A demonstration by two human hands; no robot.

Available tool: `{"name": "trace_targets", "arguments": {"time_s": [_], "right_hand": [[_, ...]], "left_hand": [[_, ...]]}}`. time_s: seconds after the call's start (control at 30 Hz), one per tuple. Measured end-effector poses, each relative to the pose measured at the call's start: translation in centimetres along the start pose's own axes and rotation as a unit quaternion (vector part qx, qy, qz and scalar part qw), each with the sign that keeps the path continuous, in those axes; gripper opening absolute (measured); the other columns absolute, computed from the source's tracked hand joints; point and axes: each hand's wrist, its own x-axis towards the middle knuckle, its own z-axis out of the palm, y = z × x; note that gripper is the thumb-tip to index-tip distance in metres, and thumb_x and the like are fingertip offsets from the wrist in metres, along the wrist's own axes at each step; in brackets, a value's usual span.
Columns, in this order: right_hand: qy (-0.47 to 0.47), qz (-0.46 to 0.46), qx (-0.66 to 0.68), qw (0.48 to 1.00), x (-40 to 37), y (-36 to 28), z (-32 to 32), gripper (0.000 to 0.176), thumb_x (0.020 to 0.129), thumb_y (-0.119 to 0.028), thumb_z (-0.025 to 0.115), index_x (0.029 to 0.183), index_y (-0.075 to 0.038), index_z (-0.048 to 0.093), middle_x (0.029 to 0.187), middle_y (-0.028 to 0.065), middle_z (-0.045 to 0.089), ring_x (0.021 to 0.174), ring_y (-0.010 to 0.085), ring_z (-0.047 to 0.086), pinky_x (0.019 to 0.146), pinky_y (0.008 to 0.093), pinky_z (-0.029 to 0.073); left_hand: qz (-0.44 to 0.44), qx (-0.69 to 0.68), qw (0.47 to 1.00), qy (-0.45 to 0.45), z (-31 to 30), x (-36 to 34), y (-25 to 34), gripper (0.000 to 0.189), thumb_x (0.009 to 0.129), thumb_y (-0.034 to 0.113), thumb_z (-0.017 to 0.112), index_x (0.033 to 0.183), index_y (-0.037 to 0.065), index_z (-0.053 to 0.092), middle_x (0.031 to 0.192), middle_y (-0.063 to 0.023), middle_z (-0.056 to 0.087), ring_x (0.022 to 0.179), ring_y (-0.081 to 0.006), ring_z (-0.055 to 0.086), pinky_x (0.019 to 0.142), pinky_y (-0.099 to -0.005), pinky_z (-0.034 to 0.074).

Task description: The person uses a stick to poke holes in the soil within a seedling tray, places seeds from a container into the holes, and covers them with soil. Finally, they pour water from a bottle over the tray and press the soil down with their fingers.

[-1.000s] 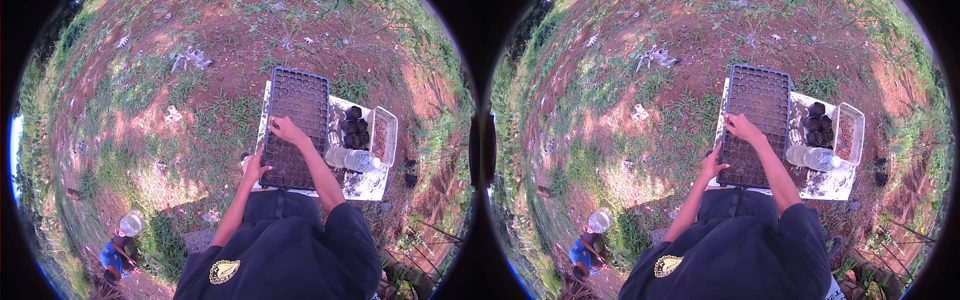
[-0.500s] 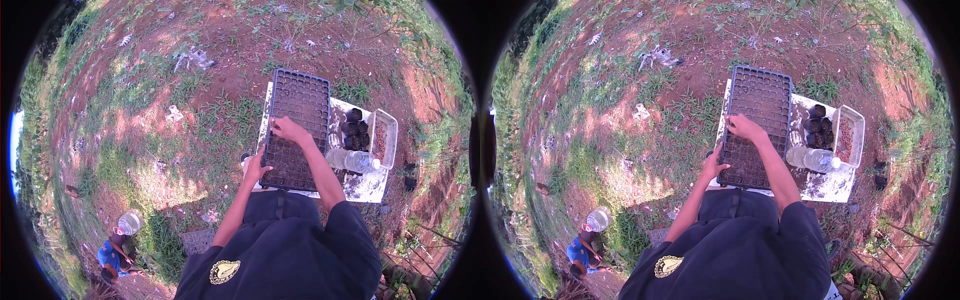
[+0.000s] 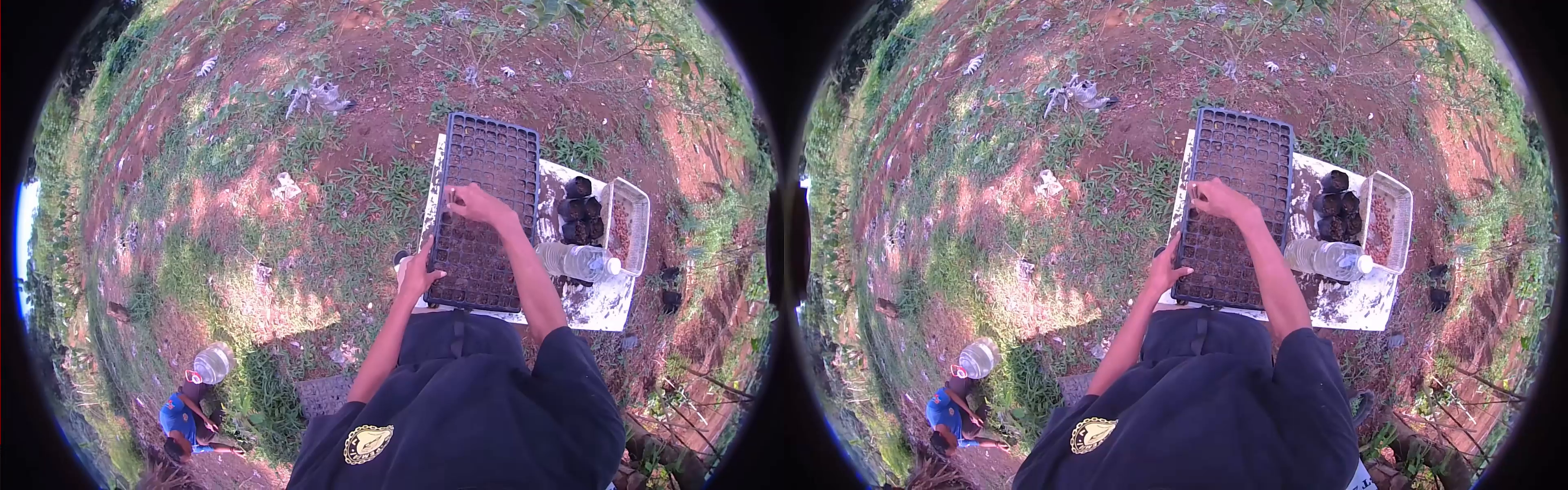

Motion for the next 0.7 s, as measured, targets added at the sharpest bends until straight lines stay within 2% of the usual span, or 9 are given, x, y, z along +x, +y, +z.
{"name": "trace_targets", "arguments": {"time_s": [0.13, 0.2, 0.23, 0.33, 0.37, 0.5, 0.53, 0.6, 0.7], "right_hand": [[-0.024, 0.071, 0.043, 0.996, 0.1, -1.1, -1.2, 0.022, 0.089, -0.019, 0.060, 0.106, -0.007, 0.057, 0.074, 0.0182, 0.065, 0.061, 0.0324, 0.060, 0.062, 0.0445, 0.046], [0.017, -0.035, 0.025, 0.999, 0.6, 1.0, 1.9, 0.022, 0.089, -0.021, 0.060, 0.107, -0.007, 0.057, 0.075, 0.0183, 0.065, 0.064, 0.0330, 0.061, 0.063, 0.0446, 0.047], [0.077, -0.089, -0.021, 0.993, 0.6, 1.3, 3.1, 0.022, 0.090, -0.022, 0.059, 0.107, -0.007, 0.057, 0.076, 0.0185, 0.065, 0.068, 0.0351, 0.062, 0.065, 0.0450, 0.048], [0.059, -0.063, -0.041, 0.995, 0.4, 1.4, 2.9, 0.023, 0.091, -0.023, 0.059, 0.107, -0.007, 0.056, 0.076, 0.0191, 0.064, 0.071, 0.0362, 0.062, 0.066, 0.0454, 0.048], [0.006, 0.019, 0.014, 1.000, 0.1, 0.8, 1.6, 0.020, 0.090, -0.022, 0.060, 0.103, -0.007, 0.056, 0.073, 0.0183, 0.064, 0.068, 0.0351, 0.062, 0.065, 0.0451, 0.048], [0.026, 0.063, 0.072, 0.995, -0.2, -0.5, -0.6, 0.018, 0.089, -0.020, 0.061, 0.099, -0.006, 0.058, 0.072, 0.0177, 0.064, 0.067, 0.0365, 0.063, 0.065, 0.0443, 0.048], [0.027, 0.063, 0.072, 0.995, 0.0, 0.2, 0.5, 0.018, 0.089, -0.020, 0.061, 0.099, -0.006, 0.058, 0.072, 0.0177, 0.064, 0.067, 0.0365, 0.063, 0.065, 0.0443, 0.048], [0.120, -0.007, 0.056, 0.991, 0.3, 1.7, 3.3, 0.019, 0.088, -0.019, 0.061, 0.101, -0.006, 0.058, 0.069, 0.0178, 0.063, 0.064, 0.0377, 0.060, 0.063, 0.0445, 0.046], [0.137, -0.013, 0.045, 0.989, -0.2, 3.0, 5.5, 0.021, 0.088, -0.019, 0.061, 0.104, -0.005, 0.057, 0.068, 0.0186, 0.063, 0.061, 0.0380, 0.059, 0.062, 0.0444, 0.046]], "left_hand": [[0.000, -0.024, 1.000, -0.003, 0.4, 0.3, -0.6, 0.100, 0.061, 0.020, 0.089, 0.147, 0.021, 0.038, 0.094, -0.0163, 0.068, 0.088, -0.0296, 0.067, 0.080, -0.0380, 0.051], [-0.004, -0.006, 1.000, -0.007, 0.2, 0.3, -0.5, 0.100, 0.061, 0.020, 0.089, 0.148, 0.021, 0.038, 0.093, -0.0162, 0.067, 0.087, -0.0296, 0.066, 0.079, -0.0378, 0.051], [-0.010, 0.010, 1.000, -0.010, 0.2, 0.4, -0.4, 0.100, 0.061, 0.020, 0.089, 0.148, 0.021, 0.038, 0.093, -0.0160, 0.067, 0.087, -0.0296, 0.066, 0.079, -0.0376, 0.051], [0.002, 0.008, 1.000, -0.002, 0.1, 0.3, -0.4, 0.101, 0.061, 0.021, 0.089, 0.148, 0.021, 0.038, 0.091, -0.0157, 0.067, 0.085, -0.0300, 0.066, 0.078, -0.0373, 0.051], [-0.001, 0.007, 1.000, -0.002, 0.1, 0.1, -0.4, 0.101, 0.061, 0.021, 0.089, 0.148, 0.021, 0.038, 0.091, -0.0157, 0.067, 0.085, -0.0300, 0.066, 0.078, -0.0373, 0.051], [-0.013, 0.008, 1.000, -0.009, 0.0, 0.1, 0.0, 0.100, 0.062, 0.022, 0.089, 0.148, 0.021, 0.038, 0.090, -0.0156, 0.067, 0.083, -0.0302, 0.065, 0.077, -0.0378, 0.051], [-0.002, -0.003, 1.000, -0.008, 0.0, 0.2, -0.2, 0.100, 0.062, 0.023, 0.089, 0.148, 0.021, 0.038, 0.089, -0.0157, 0.067, 0.082, -0.0302, 0.065, 0.076, -0.0382, 0.050], [0.004, 0.018, 1.000, -0.006, 0.1, 0.3, -0.4, 0.100, 0.062, 0.023, 0.089, 0.148, 0.021, 0.038, 0.088, -0.0160, 0.067, 0.082, -0.0301, 0.065, 0.076, -0.0385, 0.050], [-0.001, 0.036, 0.999, -0.009, 0.0, 0.4, -0.2, 0.100, 0.062, 0.024, 0.089, 0.148, 0.021, 0.038, 0.087, -0.0166, 0.066, 0.081, -0.0299, 0.066, 0.075, -0.0390, 0.050]]}}
